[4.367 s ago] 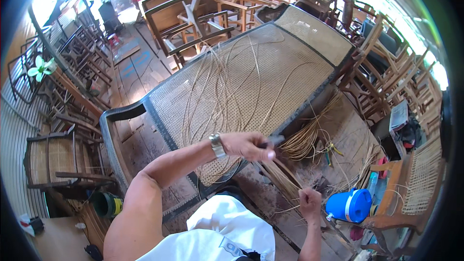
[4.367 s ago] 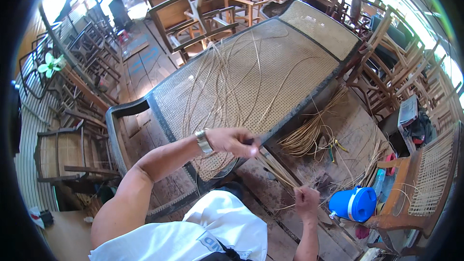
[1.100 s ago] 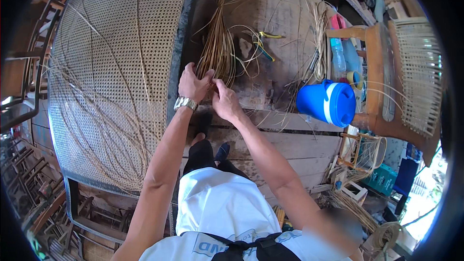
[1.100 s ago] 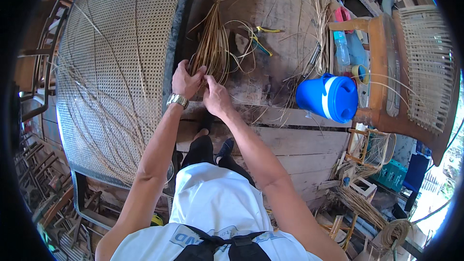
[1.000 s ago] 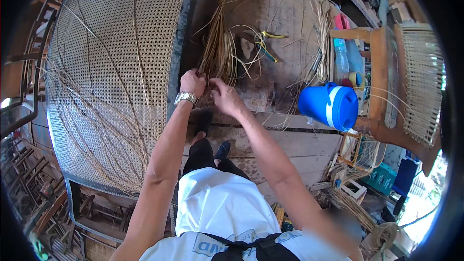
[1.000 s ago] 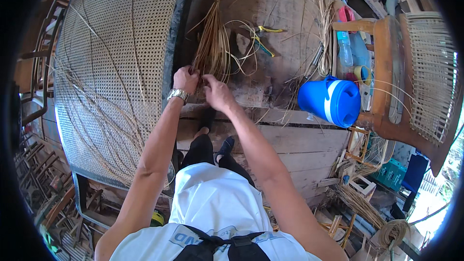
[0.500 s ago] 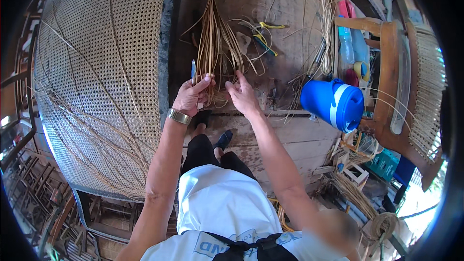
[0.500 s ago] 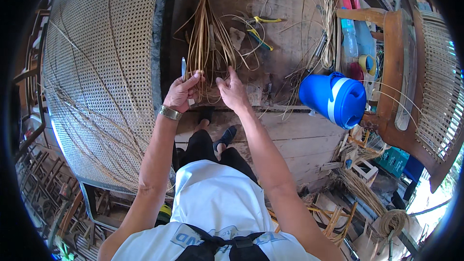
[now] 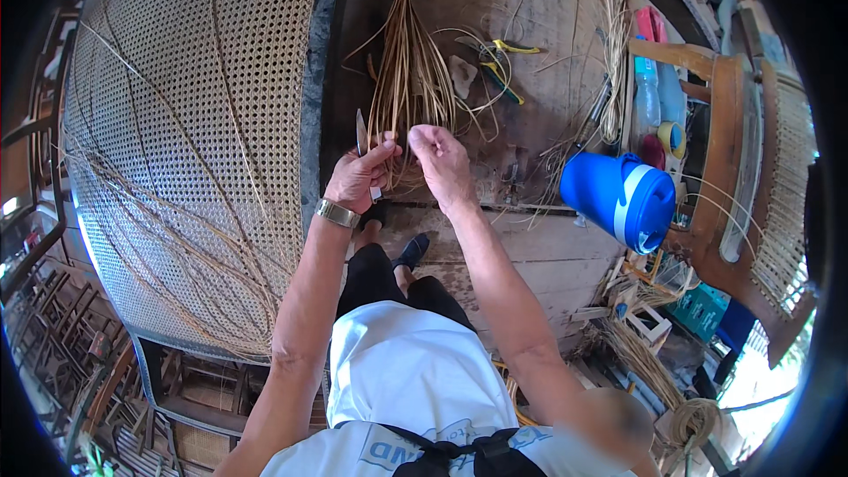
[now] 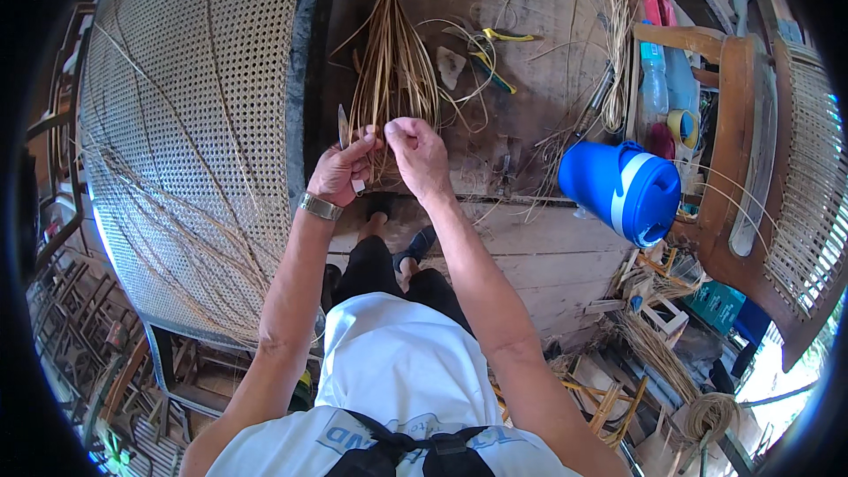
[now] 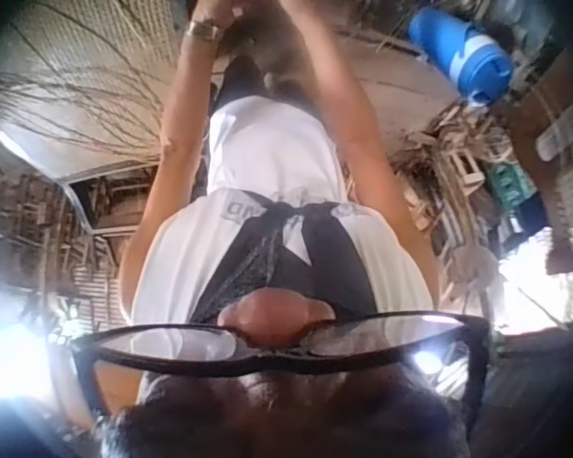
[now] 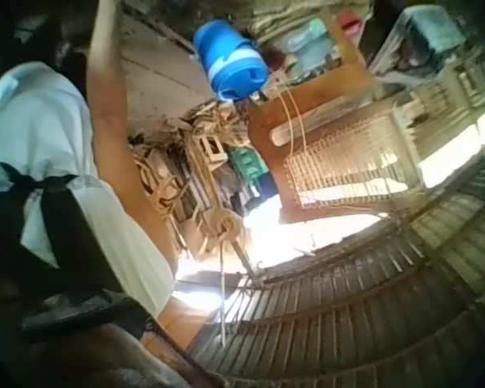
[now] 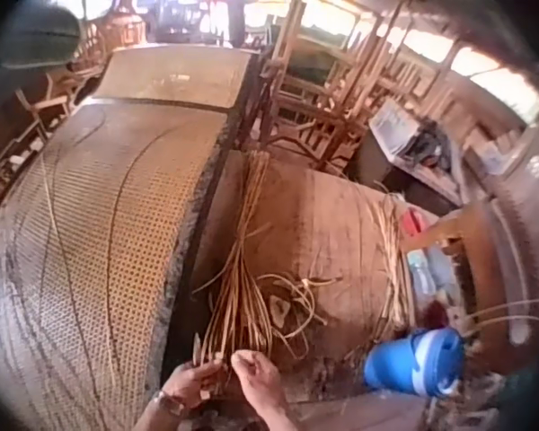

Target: Weaving and trimming rattan strips for furniture components.

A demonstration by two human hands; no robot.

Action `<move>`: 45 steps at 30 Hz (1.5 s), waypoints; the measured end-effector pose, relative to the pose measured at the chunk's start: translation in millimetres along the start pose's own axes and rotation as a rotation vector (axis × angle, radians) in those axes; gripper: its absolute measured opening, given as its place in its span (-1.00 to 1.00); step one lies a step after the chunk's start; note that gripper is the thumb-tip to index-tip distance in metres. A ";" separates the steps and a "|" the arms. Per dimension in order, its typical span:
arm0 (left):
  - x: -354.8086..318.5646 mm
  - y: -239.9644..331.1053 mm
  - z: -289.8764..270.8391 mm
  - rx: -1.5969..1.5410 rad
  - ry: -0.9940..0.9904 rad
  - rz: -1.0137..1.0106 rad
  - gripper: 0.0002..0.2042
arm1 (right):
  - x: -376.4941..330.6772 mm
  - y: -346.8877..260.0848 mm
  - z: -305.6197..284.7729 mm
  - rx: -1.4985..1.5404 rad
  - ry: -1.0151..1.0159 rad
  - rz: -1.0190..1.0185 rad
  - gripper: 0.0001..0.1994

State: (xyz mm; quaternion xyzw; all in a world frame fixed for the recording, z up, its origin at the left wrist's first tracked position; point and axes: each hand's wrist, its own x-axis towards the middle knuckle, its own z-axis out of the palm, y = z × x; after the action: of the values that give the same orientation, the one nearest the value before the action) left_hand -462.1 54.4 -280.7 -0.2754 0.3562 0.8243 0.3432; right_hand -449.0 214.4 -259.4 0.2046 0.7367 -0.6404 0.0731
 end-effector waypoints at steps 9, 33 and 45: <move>6.9 -4.4 -8.5 -0.030 -0.014 -0.004 -0.88 | -1.1 8.6 2.7 0.119 -0.176 0.019 -0.91; -18.2 -25.9 9.1 0.143 0.083 0.203 -0.78 | -0.5 20.9 -13.7 0.155 0.063 0.109 -0.87; -16.4 -23.9 5.3 0.001 -0.005 0.143 -0.80 | -8.4 28.0 -14.1 -0.105 0.082 -0.155 -0.86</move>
State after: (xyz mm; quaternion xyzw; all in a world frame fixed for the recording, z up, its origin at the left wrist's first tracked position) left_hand -434.9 64.6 -275.6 -0.2468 0.3746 0.8472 0.2847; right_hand -428.1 229.0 -279.5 0.1689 0.7852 -0.5957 0.0036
